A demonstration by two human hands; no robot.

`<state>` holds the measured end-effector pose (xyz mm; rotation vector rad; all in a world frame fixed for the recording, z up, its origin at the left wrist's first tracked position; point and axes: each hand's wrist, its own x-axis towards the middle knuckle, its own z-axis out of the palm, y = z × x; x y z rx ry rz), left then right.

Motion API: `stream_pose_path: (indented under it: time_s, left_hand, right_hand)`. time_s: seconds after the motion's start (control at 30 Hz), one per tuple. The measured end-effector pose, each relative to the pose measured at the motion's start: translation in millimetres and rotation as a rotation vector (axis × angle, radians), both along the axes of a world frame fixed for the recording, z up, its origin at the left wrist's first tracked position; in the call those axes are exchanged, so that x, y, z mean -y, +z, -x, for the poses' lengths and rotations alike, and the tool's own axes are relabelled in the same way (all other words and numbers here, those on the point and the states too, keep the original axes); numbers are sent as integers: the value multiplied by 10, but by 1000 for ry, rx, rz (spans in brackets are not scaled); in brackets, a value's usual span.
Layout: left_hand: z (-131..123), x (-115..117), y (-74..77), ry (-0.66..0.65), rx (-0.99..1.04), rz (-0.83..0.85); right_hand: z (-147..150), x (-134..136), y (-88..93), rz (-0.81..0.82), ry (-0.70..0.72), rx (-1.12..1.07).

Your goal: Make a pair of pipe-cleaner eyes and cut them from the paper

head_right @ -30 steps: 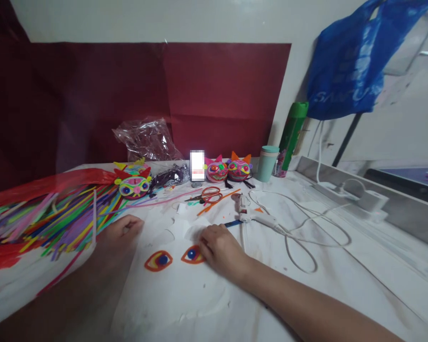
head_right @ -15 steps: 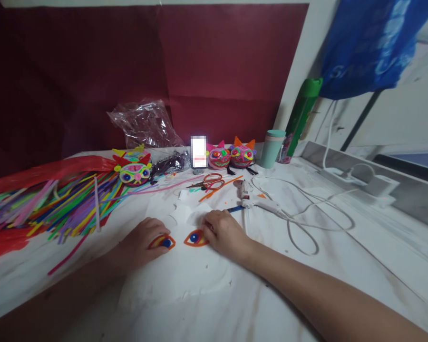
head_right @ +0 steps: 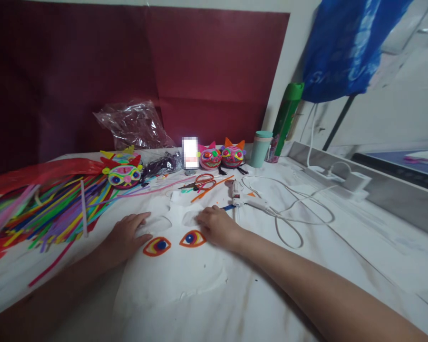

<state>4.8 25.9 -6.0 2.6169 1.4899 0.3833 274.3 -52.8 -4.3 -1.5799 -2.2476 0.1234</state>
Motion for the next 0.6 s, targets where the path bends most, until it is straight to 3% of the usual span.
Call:
stream_pose_path:
  time_s: [0.2, 0.4, 0.5, 0.6]
  left_hand:
    - [-44, 34, 40, 50, 282, 219]
    - [-42, 163, 205, 12, 543, 38]
    - [-28, 194, 233, 29, 626, -6]
    - [-27, 160, 189, 80, 706, -19]
  right_hand:
    - [29, -5, -79, -9, 4, 51]
    - [51, 11, -20, -110, -82, -273]
    - [74, 12, 26, 44, -174, -498]
    - [92, -6, 30, 215, -167, -752]
